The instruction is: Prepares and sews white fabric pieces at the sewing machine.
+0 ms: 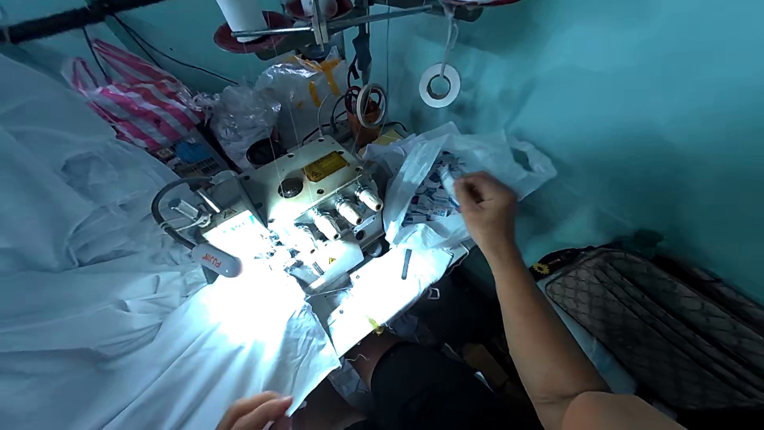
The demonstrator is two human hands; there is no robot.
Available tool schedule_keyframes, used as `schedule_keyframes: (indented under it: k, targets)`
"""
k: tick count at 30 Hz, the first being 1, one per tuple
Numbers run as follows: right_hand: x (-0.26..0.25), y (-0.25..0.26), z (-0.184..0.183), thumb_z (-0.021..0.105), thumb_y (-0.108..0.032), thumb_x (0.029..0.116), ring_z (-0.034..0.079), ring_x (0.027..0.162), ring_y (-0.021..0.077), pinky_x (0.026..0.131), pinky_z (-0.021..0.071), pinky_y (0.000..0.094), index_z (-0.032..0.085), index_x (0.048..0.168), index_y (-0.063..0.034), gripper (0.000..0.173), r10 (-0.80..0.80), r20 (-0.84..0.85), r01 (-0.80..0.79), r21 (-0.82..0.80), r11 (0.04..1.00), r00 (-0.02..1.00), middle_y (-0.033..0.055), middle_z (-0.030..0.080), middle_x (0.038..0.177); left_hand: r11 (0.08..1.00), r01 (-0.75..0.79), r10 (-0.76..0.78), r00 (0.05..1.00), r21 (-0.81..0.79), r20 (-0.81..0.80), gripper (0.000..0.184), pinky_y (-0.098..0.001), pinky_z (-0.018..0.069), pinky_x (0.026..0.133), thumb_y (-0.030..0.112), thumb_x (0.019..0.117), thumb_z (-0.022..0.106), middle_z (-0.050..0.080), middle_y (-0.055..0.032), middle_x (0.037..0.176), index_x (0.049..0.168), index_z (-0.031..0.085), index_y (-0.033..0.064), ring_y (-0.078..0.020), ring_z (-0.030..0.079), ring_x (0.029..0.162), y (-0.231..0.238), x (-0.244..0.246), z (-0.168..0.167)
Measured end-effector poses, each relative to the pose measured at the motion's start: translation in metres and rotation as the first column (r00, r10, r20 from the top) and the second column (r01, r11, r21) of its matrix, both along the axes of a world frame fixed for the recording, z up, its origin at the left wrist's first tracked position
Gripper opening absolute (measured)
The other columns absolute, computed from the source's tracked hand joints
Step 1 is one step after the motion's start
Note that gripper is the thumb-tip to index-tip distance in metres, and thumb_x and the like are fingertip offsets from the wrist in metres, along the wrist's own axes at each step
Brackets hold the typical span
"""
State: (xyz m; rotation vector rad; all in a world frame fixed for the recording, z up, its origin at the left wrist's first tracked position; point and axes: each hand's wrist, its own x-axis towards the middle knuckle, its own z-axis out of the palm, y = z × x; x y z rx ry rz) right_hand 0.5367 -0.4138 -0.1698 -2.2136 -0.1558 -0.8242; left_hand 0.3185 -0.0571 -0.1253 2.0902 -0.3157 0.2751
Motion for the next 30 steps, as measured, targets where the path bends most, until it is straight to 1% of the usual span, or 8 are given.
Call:
schedule_keyframes:
  k: [2, 4, 7, 9, 11, 13, 24, 30]
  targets:
    - [-0.015, 0.012, 0.017, 0.058, -0.011, 0.1018, 0.050, 0.062, -0.0048, 0.058, 0.0439, 0.0101, 0.067, 0.099, 0.0025, 0.017, 0.090, 0.113, -0.110, 0.186, 0.976, 0.990, 0.0003, 0.059, 0.080, 0.989, -0.011, 0.005, 0.999, -0.150, -0.039, 0.013, -0.0157, 0.0540, 0.087, 0.016, 0.1027, 0.061, 0.069, 0.0110, 0.105, 0.110, 0.072, 0.0144, 0.0058, 0.063, 0.099, -0.023, 0.007, -0.009]
    - [-0.040, 0.041, 0.030, 0.060, -0.012, 0.1008, 0.047, 0.054, -0.0103, 0.050, 0.0415, 0.0081, 0.068, 0.099, -0.0123, 0.008, 0.362, 0.052, -0.344, 0.465, 0.816, 0.931, -0.0144, 0.059, 0.073, 0.940, -0.021, -0.014, 0.995, -0.341, -0.099, 0.018, -0.0141, 0.0542, 0.080, 0.028, 0.1040, 0.059, 0.069, 0.0161, 0.100, 0.113, 0.073, 0.0221, 0.0065, 0.063, 0.090, -0.048, 0.019, -0.022]
    - [-0.078, 0.094, 0.026, 0.061, -0.007, 0.0956, 0.051, 0.054, -0.0105, 0.050, 0.0442, 0.0095, 0.070, 0.089, -0.0188, 0.016, 0.817, -0.118, -0.489, 0.750, 0.445, 0.564, -0.0175, 0.065, 0.073, 0.677, -0.145, -0.071, 0.963, -0.722, -0.260, 0.033, -0.0201, 0.0569, 0.080, 0.046, 0.0940, 0.068, 0.075, 0.0101, 0.098, 0.111, 0.077, 0.0194, -0.0008, 0.068, 0.088, -0.074, 0.039, -0.044]
    - [-0.090, 0.122, 0.017, 0.060, -0.003, 0.0942, 0.049, 0.053, -0.0101, 0.049, 0.0411, 0.0090, 0.069, 0.083, -0.0146, 0.019, 0.912, -0.196, -0.419, 0.840, 0.346, 0.361, -0.0156, 0.061, 0.067, 0.440, -0.294, 0.010, 0.946, -0.848, -0.323, 0.017, -0.0221, 0.0586, 0.077, 0.031, 0.0927, 0.074, 0.076, 0.0032, 0.088, 0.093, 0.078, 0.0150, -0.0046, 0.071, 0.081, -0.082, 0.045, -0.049]
    - [-0.097, 0.140, 0.007, 0.061, -0.003, 0.0935, 0.047, 0.051, -0.0087, 0.048, 0.0395, 0.0100, 0.068, 0.081, -0.0131, 0.018, 0.920, -0.243, -0.319, 0.885, 0.340, 0.306, -0.0136, 0.060, 0.065, 0.271, -0.416, 0.166, 0.908, -0.868, -0.384, 0.022, -0.0245, 0.0612, 0.074, 0.004, 0.0983, 0.058, 0.075, -0.0022, 0.080, 0.084, 0.073, 0.0090, -0.0079, 0.072, 0.074, -0.086, 0.047, -0.051]
    - [-0.100, 0.149, -0.001, 0.065, -0.004, 0.0913, 0.047, 0.049, -0.0066, 0.046, 0.0405, 0.0109, 0.072, 0.091, -0.0092, 0.008, 0.928, -0.222, -0.230, 0.927, 0.296, 0.300, -0.0100, 0.064, 0.070, 0.184, -0.484, 0.278, 0.861, -0.856, -0.427, 0.028, -0.0250, 0.0618, 0.074, -0.002, 0.1021, 0.047, 0.074, -0.0040, 0.078, 0.086, 0.069, 0.0056, -0.0090, 0.073, 0.072, -0.085, 0.046, -0.054]
    - [-0.108, 0.170, -0.017, 0.067, 0.003, 0.0874, 0.048, 0.045, -0.0018, 0.043, 0.0399, 0.0130, 0.070, 0.081, -0.0050, 0.011, 0.901, -0.300, -0.003, 0.949, 0.317, 0.313, -0.0014, 0.065, 0.064, 0.061, -0.428, 0.356, 0.853, -0.902, -0.381, 0.025, -0.0247, 0.0617, 0.075, -0.002, 0.1025, 0.047, 0.073, -0.0045, 0.079, 0.090, 0.067, 0.0055, -0.0103, 0.072, 0.073, -0.074, 0.045, -0.071]
    - [-0.105, 0.168, -0.023, 0.065, 0.003, 0.0895, 0.051, 0.048, -0.0050, 0.046, 0.0416, 0.0114, 0.072, 0.078, -0.0087, 0.018, 0.906, -0.209, -0.179, 0.940, 0.290, 0.367, -0.0047, 0.068, 0.066, 0.125, -0.428, 0.276, 0.881, -0.895, -0.383, 0.026, -0.0247, 0.0610, 0.077, 0.004, 0.1048, 0.048, 0.073, -0.0035, 0.083, 0.091, 0.070, 0.0068, -0.0093, 0.072, 0.077, -0.065, 0.040, -0.075]
